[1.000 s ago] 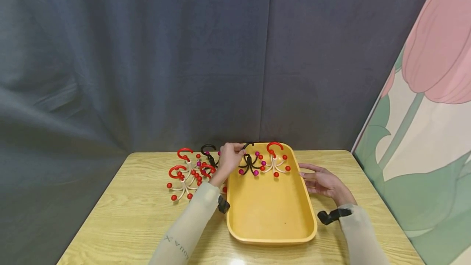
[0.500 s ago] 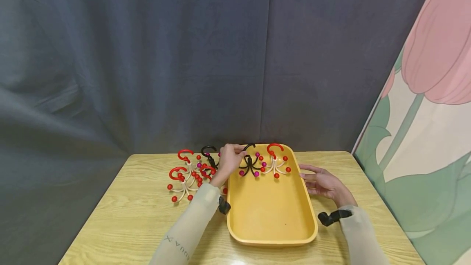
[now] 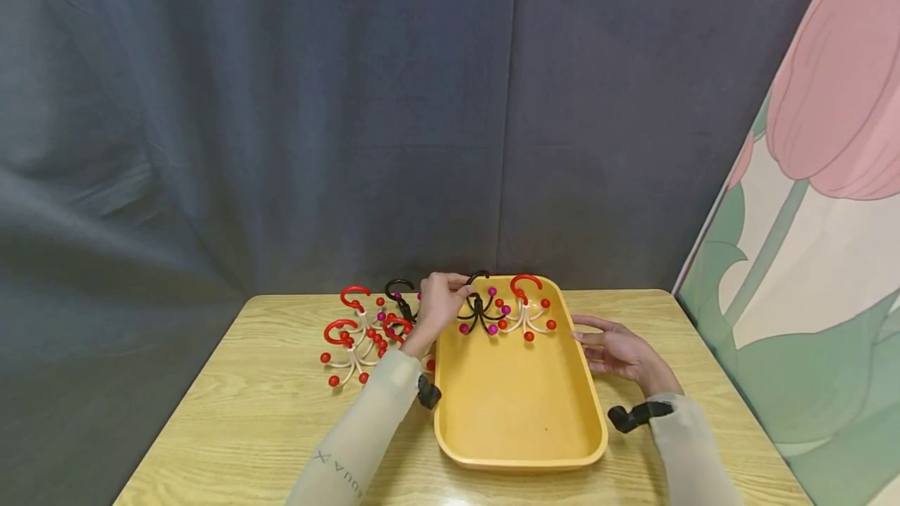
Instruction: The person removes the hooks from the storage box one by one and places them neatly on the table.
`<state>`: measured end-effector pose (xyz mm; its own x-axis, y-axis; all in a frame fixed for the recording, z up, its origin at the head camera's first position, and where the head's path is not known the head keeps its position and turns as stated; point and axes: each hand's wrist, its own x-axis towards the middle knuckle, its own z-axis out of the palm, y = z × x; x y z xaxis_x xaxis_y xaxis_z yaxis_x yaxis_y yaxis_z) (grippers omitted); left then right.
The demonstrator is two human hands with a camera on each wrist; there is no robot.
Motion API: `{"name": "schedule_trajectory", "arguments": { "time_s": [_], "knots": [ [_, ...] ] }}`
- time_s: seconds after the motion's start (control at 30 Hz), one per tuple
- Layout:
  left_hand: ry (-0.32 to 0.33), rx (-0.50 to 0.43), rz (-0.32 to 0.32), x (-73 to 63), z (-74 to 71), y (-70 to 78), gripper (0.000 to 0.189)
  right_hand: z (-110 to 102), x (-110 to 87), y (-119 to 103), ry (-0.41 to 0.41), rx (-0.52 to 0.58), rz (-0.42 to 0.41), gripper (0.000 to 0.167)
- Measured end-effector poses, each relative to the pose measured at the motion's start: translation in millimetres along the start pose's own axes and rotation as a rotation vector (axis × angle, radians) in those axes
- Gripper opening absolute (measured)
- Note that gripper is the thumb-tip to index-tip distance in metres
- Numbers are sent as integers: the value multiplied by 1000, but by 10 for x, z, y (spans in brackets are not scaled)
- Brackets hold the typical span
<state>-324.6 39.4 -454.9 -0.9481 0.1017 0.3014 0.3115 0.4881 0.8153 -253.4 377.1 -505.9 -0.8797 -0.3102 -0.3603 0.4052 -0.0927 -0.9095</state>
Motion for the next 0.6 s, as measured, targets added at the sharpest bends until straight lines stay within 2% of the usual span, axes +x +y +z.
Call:
{"name": "schedule_trajectory", "arguments": {
  "time_s": [0.33, 0.6],
  "knots": [
    [2, -6, 19, -21, -122, 96, 21, -18, 11, 14, 25, -16, 1, 39],
    [47, -26, 69, -18, -244, 209, 18, -22, 17, 7, 10, -28, 0, 36]
  ]
}}
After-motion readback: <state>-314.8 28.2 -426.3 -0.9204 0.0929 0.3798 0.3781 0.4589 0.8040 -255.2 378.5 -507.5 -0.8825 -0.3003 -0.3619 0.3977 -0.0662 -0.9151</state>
